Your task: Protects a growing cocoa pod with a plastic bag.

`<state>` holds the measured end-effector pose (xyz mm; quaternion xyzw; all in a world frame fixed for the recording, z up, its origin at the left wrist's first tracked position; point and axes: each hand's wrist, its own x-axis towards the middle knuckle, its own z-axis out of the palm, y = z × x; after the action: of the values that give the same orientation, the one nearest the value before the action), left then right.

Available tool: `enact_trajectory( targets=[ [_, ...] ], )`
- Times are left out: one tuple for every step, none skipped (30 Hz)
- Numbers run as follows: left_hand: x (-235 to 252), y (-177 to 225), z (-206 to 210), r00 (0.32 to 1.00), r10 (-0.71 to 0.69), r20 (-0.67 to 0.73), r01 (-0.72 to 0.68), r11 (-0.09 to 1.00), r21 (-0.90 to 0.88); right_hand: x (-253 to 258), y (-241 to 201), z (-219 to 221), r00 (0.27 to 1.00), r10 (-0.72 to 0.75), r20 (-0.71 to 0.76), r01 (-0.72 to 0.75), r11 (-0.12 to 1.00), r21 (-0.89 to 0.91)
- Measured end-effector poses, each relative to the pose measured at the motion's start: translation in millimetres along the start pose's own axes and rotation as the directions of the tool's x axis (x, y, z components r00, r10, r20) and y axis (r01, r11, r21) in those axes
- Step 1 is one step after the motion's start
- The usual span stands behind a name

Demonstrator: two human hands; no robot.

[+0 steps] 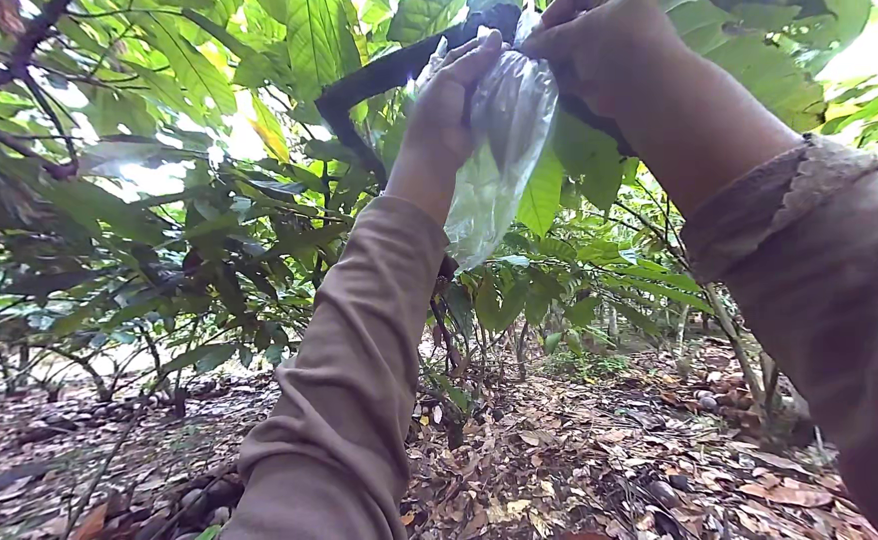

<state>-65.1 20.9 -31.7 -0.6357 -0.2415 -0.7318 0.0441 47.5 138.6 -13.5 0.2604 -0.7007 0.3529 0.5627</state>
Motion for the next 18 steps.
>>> enact_trajectory(
  targets=[
    [0.7, -0.3, 0.9, 1.0, -0.02, -0.015, 0.019, 1.0, -0.022, 0.5, 0.3, 0.4, 1.0, -0.007, -0.006, 0.007, 1.0, 0.024],
    [1.3, -0.2, 1.7, 0.999, -0.042, -0.03, 0.041, 0.998, -0.042, 1.7, 1.8, 0.4, 1.0, -0.029, -0.01, 0.03, 0.998, 0.05],
    [1.7, 0.2, 2.3, 0.998, -0.057, -0.036, 0.055, 0.997, -0.056, 3.3, 4.3, -0.6, 0.998, -0.066, -0.001, 0.066, 0.996, 0.065],
    [2.2, 0.8, 2.7, 0.997, -0.063, -0.041, 0.06, 0.996, -0.067, 4.7, 6.7, -2.1, 0.993, -0.112, 0.023, 0.111, 0.991, 0.073],
    [2.8, 1.6, 3.1, 0.997, -0.059, -0.043, 0.056, 0.996, -0.074, 5.8, 8.6, -3.0, 0.987, -0.155, 0.044, 0.151, 0.986, 0.075],
    [4.0, 2.4, 3.1, 0.998, -0.054, -0.041, 0.05, 0.996, -0.076, 6.7, 9.5, -3.4, 0.98, -0.189, 0.061, 0.184, 0.98, 0.077],
    [5.0, 3.4, 3.0, 0.998, -0.056, -0.04, 0.052, 0.996, -0.076, 7.3, 9.5, -3.2, 0.975, -0.211, 0.072, 0.205, 0.975, 0.082],
    [5.2, 4.7, 3.5, 0.997, -0.065, -0.043, 0.062, 0.996, -0.067, 7.0, 8.9, -2.9, 0.971, -0.222, 0.084, 0.215, 0.973, 0.084],
    [4.7, 5.5, 5.0, 0.996, -0.076, -0.057, 0.073, 0.996, -0.052, 7.0, 8.4, -3.5, 0.967, -0.23, 0.111, 0.222, 0.972, 0.082],
    [4.0, 6.0, 7.0, 0.993, -0.084, -0.08, 0.081, 0.996, -0.041, 6.7, 7.9, -3.8, 0.962, -0.235, 0.14, 0.227, 0.971, 0.069],
    [4.3, 6.2, 7.4, 0.992, -0.08, -0.092, 0.079, 0.997, -0.012, 6.5, 7.5, -4.4, 0.954, -0.242, 0.176, 0.235, 0.97, 0.059],
    [5.7, 5.8, 6.2, 0.994, -0.065, -0.092, 0.069, 0.997, 0.037, 5.5, 6.8, -5.5, 0.946, -0.238, 0.22, 0.233, 0.971, 0.05],
    [7.6, 5.7, 4.5, 0.996, -0.044, -0.077, 0.052, 0.993, 0.108, 3.8, 5.2, -6.4, 0.938, -0.229, 0.259, 0.226, 0.973, 0.043],
    [9.2, 6.1, 4.0, 0.998, -0.017, -0.065, 0.028, 0.984, 0.175, 2.1, 3.2, -6.7, 0.934, -0.217, 0.284, 0.216, 0.976, 0.034],
    [10.9, 6.5, 4.2, 0.999, 0.015, -0.05, -0.004, 0.976, 0.216, 0.9, 0.9, -6.7, 0.931, -0.208, 0.299, 0.211, 0.977, 0.022],
    [12.5, 6.7, 4.6, 0.999, 0.041, -0.03, -0.033, 0.973, 0.228, 0.2, -1.0, -6.3, 0.932, -0.2, 0.302, 0.21, 0.978, 0.0],
    [14.1, 6.6, 4.1, 0.998, 0.058, -0.005, -0.056, 0.972, 0.227, -0.1, -2.5, -5.4, 0.938, -0.191, 0.29, 0.208, 0.978, -0.03],
    [14.7, 6.8, 3.0, 0.998, 0.064, 0.021, -0.068, 0.972, 0.225, -0.4, -4.3, -4.2, 0.944, -0.184, 0.275, 0.208, 0.976, -0.059]
  ],
)
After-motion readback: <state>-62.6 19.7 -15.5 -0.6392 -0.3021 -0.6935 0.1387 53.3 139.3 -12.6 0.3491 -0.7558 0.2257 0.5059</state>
